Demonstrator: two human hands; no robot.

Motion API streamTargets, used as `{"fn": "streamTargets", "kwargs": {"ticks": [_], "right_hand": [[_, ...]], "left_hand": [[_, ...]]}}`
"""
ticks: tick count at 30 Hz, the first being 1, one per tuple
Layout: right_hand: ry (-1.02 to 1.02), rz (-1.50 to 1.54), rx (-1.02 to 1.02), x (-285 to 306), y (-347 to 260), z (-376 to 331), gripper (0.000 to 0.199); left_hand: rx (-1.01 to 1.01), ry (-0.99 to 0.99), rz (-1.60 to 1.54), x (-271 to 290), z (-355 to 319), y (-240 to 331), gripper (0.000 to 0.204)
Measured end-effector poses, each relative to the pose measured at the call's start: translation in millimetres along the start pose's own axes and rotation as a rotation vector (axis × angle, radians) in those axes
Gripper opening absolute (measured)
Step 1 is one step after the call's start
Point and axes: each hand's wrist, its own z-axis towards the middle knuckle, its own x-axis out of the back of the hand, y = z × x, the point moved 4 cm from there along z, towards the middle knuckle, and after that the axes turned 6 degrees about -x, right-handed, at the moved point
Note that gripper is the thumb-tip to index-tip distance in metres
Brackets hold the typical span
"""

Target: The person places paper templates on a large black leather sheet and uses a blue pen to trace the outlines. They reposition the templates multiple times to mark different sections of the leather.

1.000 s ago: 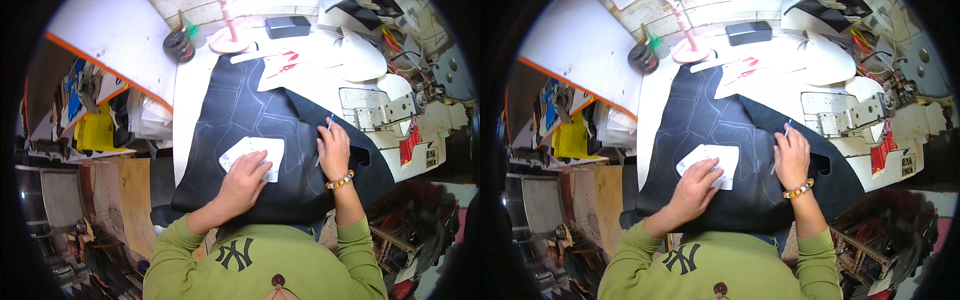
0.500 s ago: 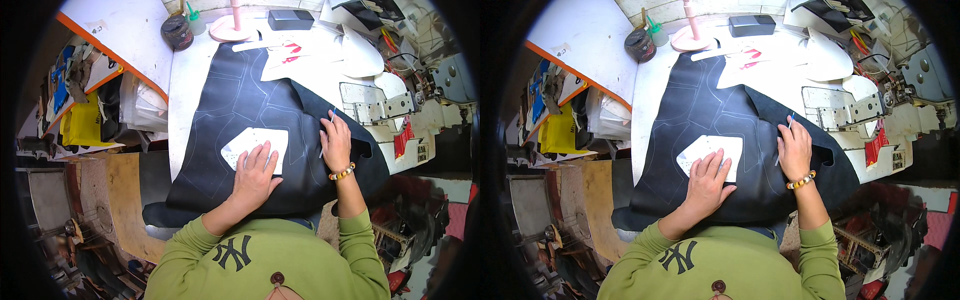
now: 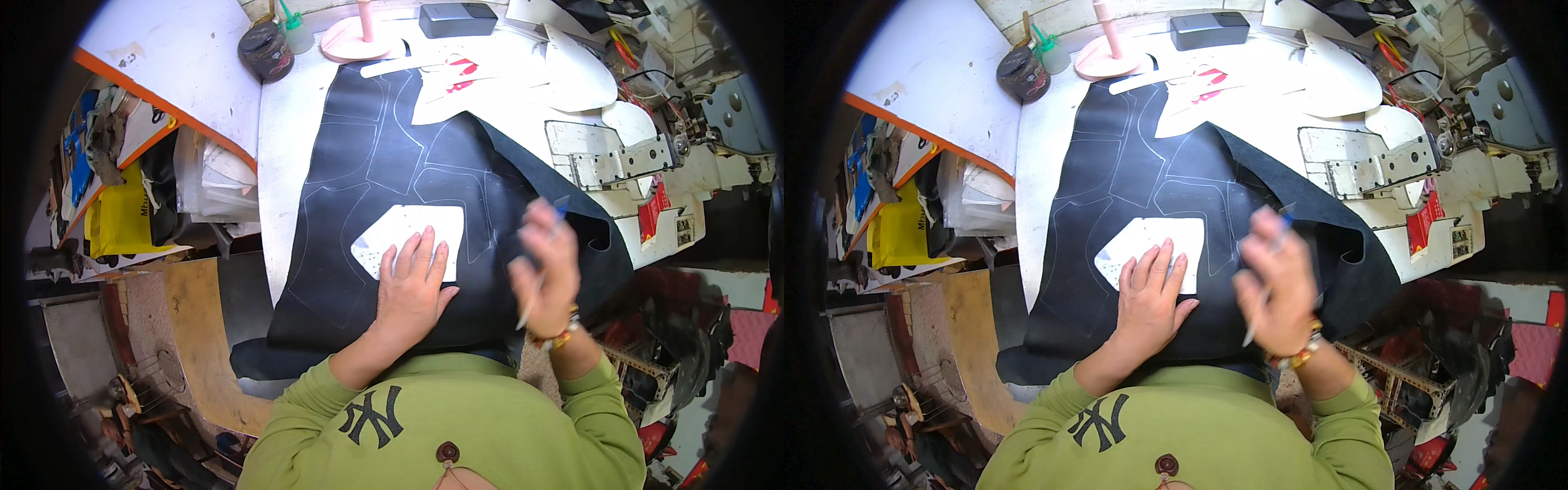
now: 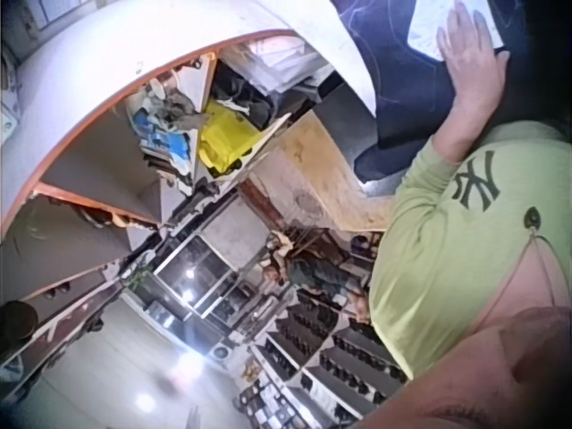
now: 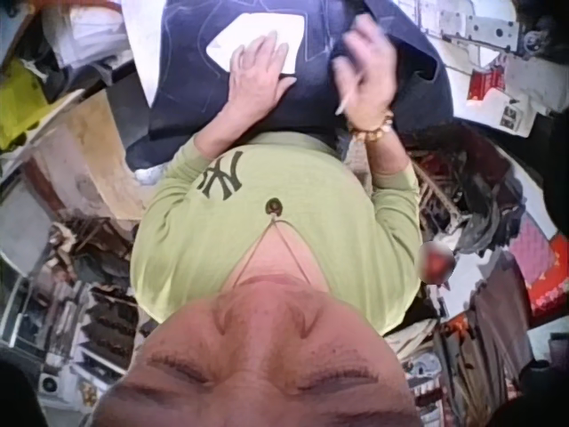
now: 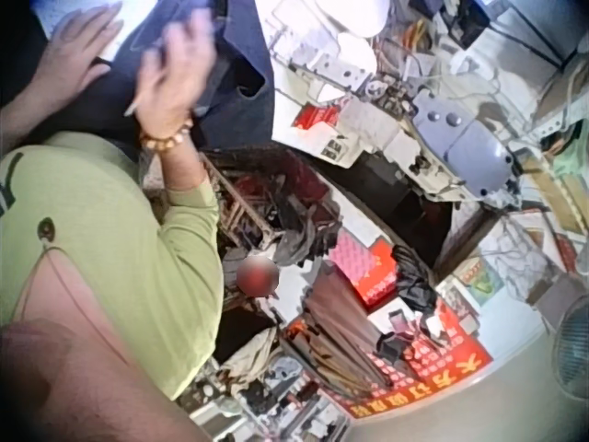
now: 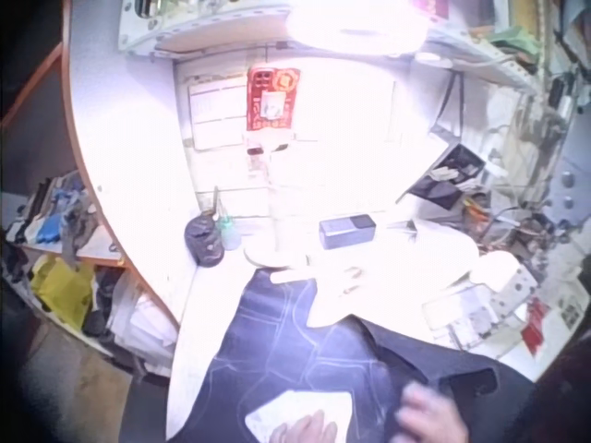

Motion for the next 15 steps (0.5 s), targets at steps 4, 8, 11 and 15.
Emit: {"fn": "streamTargets", "kwargs": {"ticks": [4,8,11,15], "right_hand": [[-0.227,0.112,-0.006,-47.7,-23.9,-38.4,0.043],[-0.232,0.203,-0.135,-71.2,-20.1,-52.4,0.043],[-0.207,0.189,-0.148,-81.0,-16.4,-54.7,0.042],[-0.212,0.152,-0.107,-83.9,-13.8,-57.4,0.042]], "left_hand": [[-0.004,0.03,0.02,-3.7,-0.8,-2.0,0.067],[-0.027,0.034,0.118,-7.0,-1.8,-2.7,0.053],[-0.017,0.049,0.098,-7.6,-2.2,-3.4,0.049],[-0.015,0.056,0.088,-8.0,-2.6,-3.7,0.05]]}}
